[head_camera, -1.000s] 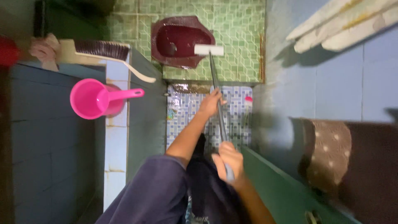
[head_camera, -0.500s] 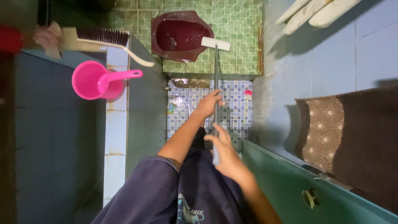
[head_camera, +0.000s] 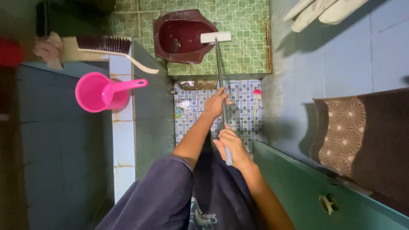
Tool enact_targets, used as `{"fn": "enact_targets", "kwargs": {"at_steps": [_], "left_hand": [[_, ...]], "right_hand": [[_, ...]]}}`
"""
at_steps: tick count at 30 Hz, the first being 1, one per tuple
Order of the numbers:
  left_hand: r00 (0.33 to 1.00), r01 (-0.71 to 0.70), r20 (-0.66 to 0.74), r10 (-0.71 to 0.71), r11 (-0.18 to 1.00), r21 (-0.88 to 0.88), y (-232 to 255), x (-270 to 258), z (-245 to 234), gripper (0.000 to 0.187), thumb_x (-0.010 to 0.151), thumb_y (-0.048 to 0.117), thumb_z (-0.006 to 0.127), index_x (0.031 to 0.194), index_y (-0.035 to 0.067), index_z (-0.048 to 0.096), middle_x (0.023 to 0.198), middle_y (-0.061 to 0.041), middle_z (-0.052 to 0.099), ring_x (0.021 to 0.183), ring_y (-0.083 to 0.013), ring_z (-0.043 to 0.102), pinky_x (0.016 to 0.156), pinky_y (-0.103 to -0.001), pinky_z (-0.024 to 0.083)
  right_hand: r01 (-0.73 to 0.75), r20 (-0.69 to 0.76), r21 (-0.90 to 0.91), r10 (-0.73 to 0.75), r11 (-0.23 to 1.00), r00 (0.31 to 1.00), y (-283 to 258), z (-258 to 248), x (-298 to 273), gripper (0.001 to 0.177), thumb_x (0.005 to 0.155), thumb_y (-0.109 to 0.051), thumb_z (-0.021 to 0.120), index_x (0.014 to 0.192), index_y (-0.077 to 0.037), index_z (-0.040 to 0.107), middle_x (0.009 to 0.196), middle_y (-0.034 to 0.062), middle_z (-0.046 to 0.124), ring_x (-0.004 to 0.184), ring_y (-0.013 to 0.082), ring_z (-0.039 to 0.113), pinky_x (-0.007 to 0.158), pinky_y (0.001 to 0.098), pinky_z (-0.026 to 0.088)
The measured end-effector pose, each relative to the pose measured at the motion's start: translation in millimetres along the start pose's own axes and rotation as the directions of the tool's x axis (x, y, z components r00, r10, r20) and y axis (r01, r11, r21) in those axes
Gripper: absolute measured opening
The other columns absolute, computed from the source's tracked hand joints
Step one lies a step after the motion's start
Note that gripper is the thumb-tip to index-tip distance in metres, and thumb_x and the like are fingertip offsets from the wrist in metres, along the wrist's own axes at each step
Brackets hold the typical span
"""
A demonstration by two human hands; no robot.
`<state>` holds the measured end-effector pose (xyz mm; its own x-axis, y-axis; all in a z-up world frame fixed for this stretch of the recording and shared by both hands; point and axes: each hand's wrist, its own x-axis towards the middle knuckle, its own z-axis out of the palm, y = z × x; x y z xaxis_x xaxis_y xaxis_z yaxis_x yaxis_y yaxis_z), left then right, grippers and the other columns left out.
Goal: The person cleans a squat toilet by pouring water from a pink scoop and scrubbing the basin with a brush. They then apply a cleaning solution and use a long-handled squeegee to wipe the surrounding floor tiles.
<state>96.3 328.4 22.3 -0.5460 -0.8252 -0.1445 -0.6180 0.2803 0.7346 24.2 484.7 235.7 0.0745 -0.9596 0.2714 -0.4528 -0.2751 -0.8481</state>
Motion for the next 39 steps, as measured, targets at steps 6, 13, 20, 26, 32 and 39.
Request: {"fn": "enact_targets", "kwargs": {"at_steps": [6, 13, 20, 26, 32, 39], "left_hand": [[0.987, -0.122, 0.096, 0.132, 0.987, -0.108, 16, -14, -6, 0.033, 0.105, 0.041, 0.061, 0.119, 0.012, 0.064, 0.149, -0.015, 0.053, 0.121, -0.0431, 0.062, 0.096, -0.050, 0.052], [0.980, -0.130, 0.177, 0.094, 0.971, 0.199, 1, 59, -22, 0.042, 0.090, 0.048, 0.068, 0.117, 0.016, 0.069, 0.155, -0.013, 0.046, 0.111, -0.0420, 0.064, 0.093, -0.049, 0.053], [0.968, -0.227, 0.132, 0.213, 0.969, 0.095, -8, 67, -25, 0.032, 0.096, 0.043, 0.066, 0.111, 0.015, 0.069, 0.154, -0.010, 0.048, 0.123, -0.0395, 0.062, 0.096, -0.049, 0.053], [0.970, -0.107, 0.224, 0.090, 0.992, 0.064, 17, 71, -39, 0.022, 0.090, 0.023, 0.065, 0.110, 0.014, 0.067, 0.164, -0.012, 0.037, 0.124, -0.0384, 0.061, 0.101, -0.048, 0.051], [0.933, -0.049, 0.359, 0.020, 0.996, 0.072, 34, 63, -37, 0.053, 0.086, 0.013, 0.064, 0.139, 0.013, 0.056, 0.168, -0.010, 0.026, 0.126, -0.0375, 0.057, 0.105, -0.047, 0.048], [0.941, -0.252, 0.272, 0.201, 0.953, 0.168, 28, 63, -31, 0.053, 0.080, 0.015, 0.065, 0.133, 0.017, 0.064, 0.161, -0.011, 0.038, 0.139, -0.0344, 0.048, 0.106, -0.050, 0.045]], "right_hand": [[-0.042, 0.010, 0.000, 0.042, 0.999, 0.999, -31, -21, 20, 0.028, 0.084, 0.008, 0.073, 0.071, -0.001, 0.051, 0.071, 0.0119, 0.048, 0.069, 0.0288, 0.059, 0.107, 0.0482, 0.052], [-0.021, -0.087, -0.019, 0.019, 1.000, 0.996, 42, 11, 58, 0.028, 0.081, 0.006, 0.076, 0.071, -0.001, 0.050, 0.078, 0.0143, 0.055, 0.079, 0.0322, 0.060, 0.110, 0.0507, 0.048], [-0.210, 0.006, 0.174, 0.212, 0.962, 0.977, -53, -27, 48, 0.067, 0.073, -0.016, 0.085, 0.127, -0.006, 0.048, 0.142, 0.0237, 0.039, 0.130, 0.0389, 0.043, 0.112, 0.0493, 0.037], [-0.852, 0.001, 0.430, 0.944, 0.297, 0.330, 42, 1, 49, 0.103, 0.087, -0.018, 0.076, 0.173, -0.020, 0.019, 0.144, 0.0261, 0.058, 0.099, 0.0403, 0.067, 0.077, 0.0478, 0.055], [-0.947, 0.013, 0.254, 0.978, 0.198, 0.208, 170, 21, 70, 0.080, 0.089, -0.011, 0.060, 0.160, -0.015, 0.023, 0.095, 0.0203, 0.070, 0.064, 0.0245, 0.064, 0.053, 0.0410, 0.053], [-0.953, 0.242, -0.003, 0.924, 0.304, 0.294, 121, -31, 81, 0.064, 0.094, -0.012, 0.053, 0.157, -0.015, 0.041, 0.088, 0.0226, 0.068, 0.065, 0.0328, 0.067, 0.062, 0.0446, 0.055]]}}
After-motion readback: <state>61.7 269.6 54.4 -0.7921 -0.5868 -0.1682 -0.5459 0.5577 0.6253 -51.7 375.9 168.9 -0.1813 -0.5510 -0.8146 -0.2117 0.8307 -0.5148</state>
